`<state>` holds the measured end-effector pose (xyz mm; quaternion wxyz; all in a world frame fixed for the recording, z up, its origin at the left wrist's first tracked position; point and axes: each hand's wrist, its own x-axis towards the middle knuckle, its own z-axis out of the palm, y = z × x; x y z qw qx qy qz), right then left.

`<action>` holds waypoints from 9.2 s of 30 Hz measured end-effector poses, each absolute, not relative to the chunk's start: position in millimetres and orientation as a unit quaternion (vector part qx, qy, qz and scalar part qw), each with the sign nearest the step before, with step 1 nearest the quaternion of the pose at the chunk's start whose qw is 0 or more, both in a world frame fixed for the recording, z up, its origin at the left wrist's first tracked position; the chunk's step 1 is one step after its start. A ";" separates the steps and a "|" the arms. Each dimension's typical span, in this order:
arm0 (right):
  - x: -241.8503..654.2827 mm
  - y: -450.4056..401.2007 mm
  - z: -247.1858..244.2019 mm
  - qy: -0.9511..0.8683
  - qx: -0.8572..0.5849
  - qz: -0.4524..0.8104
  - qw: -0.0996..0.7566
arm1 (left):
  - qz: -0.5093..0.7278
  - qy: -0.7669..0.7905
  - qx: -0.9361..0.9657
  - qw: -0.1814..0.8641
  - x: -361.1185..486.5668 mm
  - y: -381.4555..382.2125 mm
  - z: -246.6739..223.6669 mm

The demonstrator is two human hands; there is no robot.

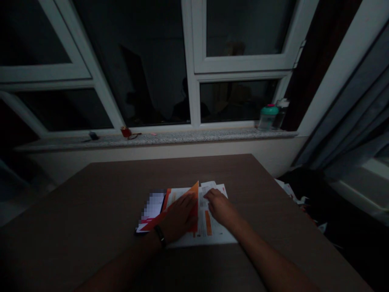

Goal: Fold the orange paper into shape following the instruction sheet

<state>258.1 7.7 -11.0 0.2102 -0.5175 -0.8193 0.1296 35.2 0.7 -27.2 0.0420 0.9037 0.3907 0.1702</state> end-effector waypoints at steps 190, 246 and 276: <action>257.7 9.1 -13.7 -0.855 -0.446 0.158 0.214 | 0.203 0.361 0.900 0.138 31.7 1.1 -24.7; 258.0 0.3 -9.5 -0.785 -0.390 0.123 0.465 | 0.251 0.394 0.866 0.178 37.4 -1.3 -5.4; 255.7 6.4 -17.7 -0.861 -0.341 0.152 0.345 | 0.379 0.421 0.794 0.221 36.3 5.5 -18.6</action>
